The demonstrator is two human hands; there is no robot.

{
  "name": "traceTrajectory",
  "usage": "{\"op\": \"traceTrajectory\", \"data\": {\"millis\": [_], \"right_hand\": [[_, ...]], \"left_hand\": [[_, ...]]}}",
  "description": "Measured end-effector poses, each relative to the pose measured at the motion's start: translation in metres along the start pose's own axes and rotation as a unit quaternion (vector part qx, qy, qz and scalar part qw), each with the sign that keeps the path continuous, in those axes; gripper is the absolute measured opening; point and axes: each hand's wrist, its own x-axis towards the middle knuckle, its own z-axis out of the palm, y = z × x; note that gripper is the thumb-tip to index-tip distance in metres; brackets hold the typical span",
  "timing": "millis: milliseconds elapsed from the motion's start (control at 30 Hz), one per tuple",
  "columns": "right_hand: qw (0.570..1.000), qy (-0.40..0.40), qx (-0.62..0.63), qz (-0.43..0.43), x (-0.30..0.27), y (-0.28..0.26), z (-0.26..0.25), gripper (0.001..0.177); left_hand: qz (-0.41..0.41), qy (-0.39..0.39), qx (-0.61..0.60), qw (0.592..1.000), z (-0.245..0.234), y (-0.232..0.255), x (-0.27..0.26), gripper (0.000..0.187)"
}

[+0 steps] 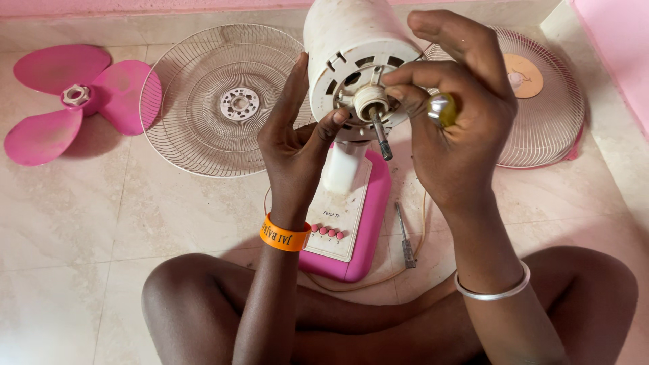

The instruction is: The person sits on the floor and uses a yellow screwdriver to adjust screws on the exposed motor housing of a disassembled pink electric fan. The fan blades and front grill are placed on the floor nearby. The person repeatedly tightens and checks the central shaft area.

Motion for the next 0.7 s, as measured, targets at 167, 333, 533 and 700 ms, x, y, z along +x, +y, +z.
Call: {"op": "traceTrajectory", "data": {"millis": [167,333,533,700], "right_hand": [[1.0,-0.025,0.004,-0.006,0.007,-0.002,0.005,0.01],[0.999,-0.021,0.013,0.032,0.002,0.002,0.008,0.009],[0.997,-0.015,0.041,0.064,0.008,0.001,0.005,0.021],[0.993,-0.019,0.069,0.09,0.016,0.001,0.002,0.029]], "left_hand": [[0.003,-0.002,0.005,1.0,0.0,0.005,0.001,0.072],[0.005,-0.003,0.011,1.0,-0.001,0.003,0.0,0.071],[0.0,-0.002,-0.003,1.0,-0.002,0.004,0.0,0.07],[-0.009,-0.006,-0.024,1.0,-0.003,0.006,-0.002,0.072]]}}
